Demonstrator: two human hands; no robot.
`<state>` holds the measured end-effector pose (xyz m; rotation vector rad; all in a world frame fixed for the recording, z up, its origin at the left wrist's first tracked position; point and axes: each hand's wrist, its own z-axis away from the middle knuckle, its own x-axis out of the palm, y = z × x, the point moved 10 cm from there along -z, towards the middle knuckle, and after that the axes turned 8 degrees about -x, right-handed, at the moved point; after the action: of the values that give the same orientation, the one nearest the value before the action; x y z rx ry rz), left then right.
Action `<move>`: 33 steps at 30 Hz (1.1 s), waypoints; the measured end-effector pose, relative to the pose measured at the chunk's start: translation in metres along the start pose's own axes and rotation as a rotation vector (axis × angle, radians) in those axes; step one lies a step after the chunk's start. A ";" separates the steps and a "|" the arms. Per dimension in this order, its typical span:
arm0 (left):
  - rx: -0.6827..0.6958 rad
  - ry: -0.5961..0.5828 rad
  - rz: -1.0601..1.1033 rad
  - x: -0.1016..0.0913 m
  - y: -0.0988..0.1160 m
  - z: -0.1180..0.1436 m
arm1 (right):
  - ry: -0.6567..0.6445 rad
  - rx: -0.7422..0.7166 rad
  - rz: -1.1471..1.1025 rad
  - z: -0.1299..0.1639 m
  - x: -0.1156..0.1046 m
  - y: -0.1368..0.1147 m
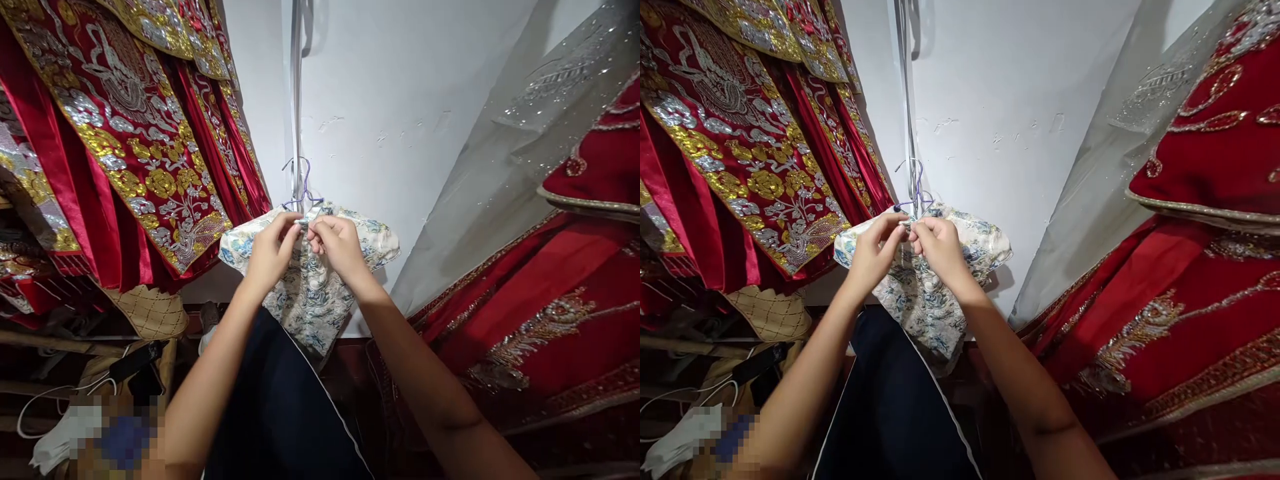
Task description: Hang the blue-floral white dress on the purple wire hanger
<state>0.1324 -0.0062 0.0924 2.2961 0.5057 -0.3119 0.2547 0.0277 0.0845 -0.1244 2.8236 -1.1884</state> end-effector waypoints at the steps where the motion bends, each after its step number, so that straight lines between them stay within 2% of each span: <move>1: 0.039 -0.021 -0.051 0.000 0.009 -0.008 | 0.025 -0.012 0.000 0.000 -0.002 0.002; 4: 0.080 0.001 -0.098 -0.008 0.017 -0.020 | 0.111 0.025 0.046 0.011 -0.009 0.032; 6: 0.033 0.130 0.014 -0.031 0.001 -0.023 | 0.157 0.113 0.096 0.032 -0.014 0.067; 7: -0.009 0.220 0.105 -0.048 -0.015 -0.024 | 0.175 0.164 0.111 0.045 -0.015 0.085; 9: -0.136 0.415 0.347 -0.089 -0.065 -0.020 | 0.203 0.247 0.097 0.073 -0.013 0.112; 11: -0.342 0.571 0.658 -0.120 -0.130 -0.007 | 0.229 0.276 0.023 0.097 -0.006 0.124; 12: -0.483 0.591 0.827 -0.124 -0.164 0.004 | 0.238 0.279 -0.024 0.106 0.000 0.125; 13: -0.629 0.602 0.969 -0.122 -0.193 0.019 | 0.239 0.283 -0.070 0.114 0.007 0.124; 15: -0.821 0.630 1.124 -0.111 -0.233 0.056 | 0.218 0.307 -0.139 0.127 0.022 0.118; 17: -0.880 0.672 1.141 -0.093 -0.253 0.095 | 0.189 0.349 -0.170 0.140 0.034 0.115; 19: -0.958 0.617 1.127 -0.060 -0.263 0.128 | 0.170 0.384 -0.172 0.155 0.037 0.114; 22: -1.009 0.508 1.118 -0.016 -0.257 0.152 | 0.134 0.425 -0.113 0.176 0.027 0.122; 24: -0.940 0.412 1.131 -0.001 -0.234 0.144 | 0.112 0.444 -0.066 0.186 0.015 0.127; 27: -0.717 0.198 1.097 0.006 -0.172 0.113 | 0.119 0.425 -0.014 0.185 -0.004 0.125; 29: -0.612 -0.011 0.964 0.016 -0.125 0.098 | 0.105 0.388 0.002 0.176 -0.008 0.118; 31: -0.536 -0.178 0.770 0.028 -0.088 0.093 | 0.049 0.377 -0.043 0.168 0.000 0.114; 33: -0.446 -0.257 0.593 0.035 -0.064 0.091 | -0.025 0.384 -0.165 0.163 0.017 0.112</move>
<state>0.1290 -0.0217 -0.0234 1.8283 -0.2258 -0.1705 0.2493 -0.0120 -0.1101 -0.3491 2.5451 -1.7223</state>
